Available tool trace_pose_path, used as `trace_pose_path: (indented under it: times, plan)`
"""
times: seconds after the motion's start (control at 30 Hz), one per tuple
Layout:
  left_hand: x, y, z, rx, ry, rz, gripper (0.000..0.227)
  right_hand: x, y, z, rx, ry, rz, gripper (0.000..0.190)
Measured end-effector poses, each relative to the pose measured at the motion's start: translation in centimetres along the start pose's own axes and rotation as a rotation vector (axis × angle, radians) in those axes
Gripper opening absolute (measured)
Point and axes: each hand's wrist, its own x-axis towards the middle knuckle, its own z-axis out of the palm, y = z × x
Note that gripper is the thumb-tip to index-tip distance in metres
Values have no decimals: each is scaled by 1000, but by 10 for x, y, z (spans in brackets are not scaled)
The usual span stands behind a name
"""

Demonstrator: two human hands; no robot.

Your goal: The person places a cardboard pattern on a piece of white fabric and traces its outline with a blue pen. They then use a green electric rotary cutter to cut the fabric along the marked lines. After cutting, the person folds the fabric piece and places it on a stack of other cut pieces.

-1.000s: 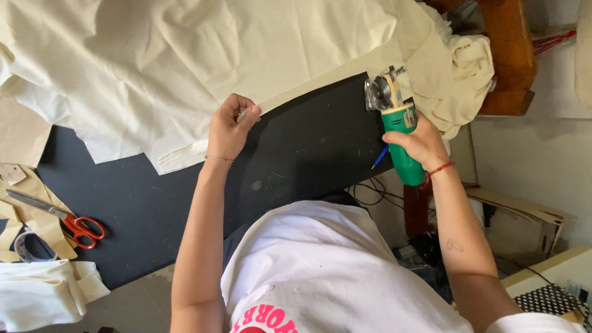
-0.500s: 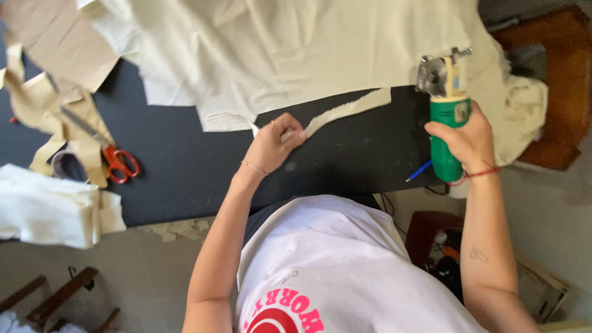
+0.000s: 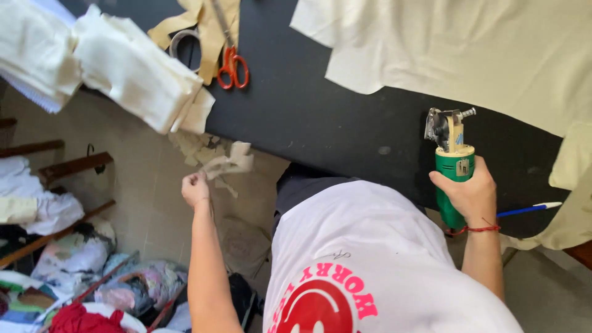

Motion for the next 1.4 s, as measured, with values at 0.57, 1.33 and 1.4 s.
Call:
trace_pose_path:
  times: [0.57,1.33,1.4]
  plan:
    - [-2,117,-49,-429,804,548,37,-34,-90,53,-227,225,-40,56]
    - [-128,372,82,-451,-819,609,27,63,41,10,1241,209,227,35]
    - [-147,379,71,-738,-973,322,34,96,61,-20,1710,223,457,48]
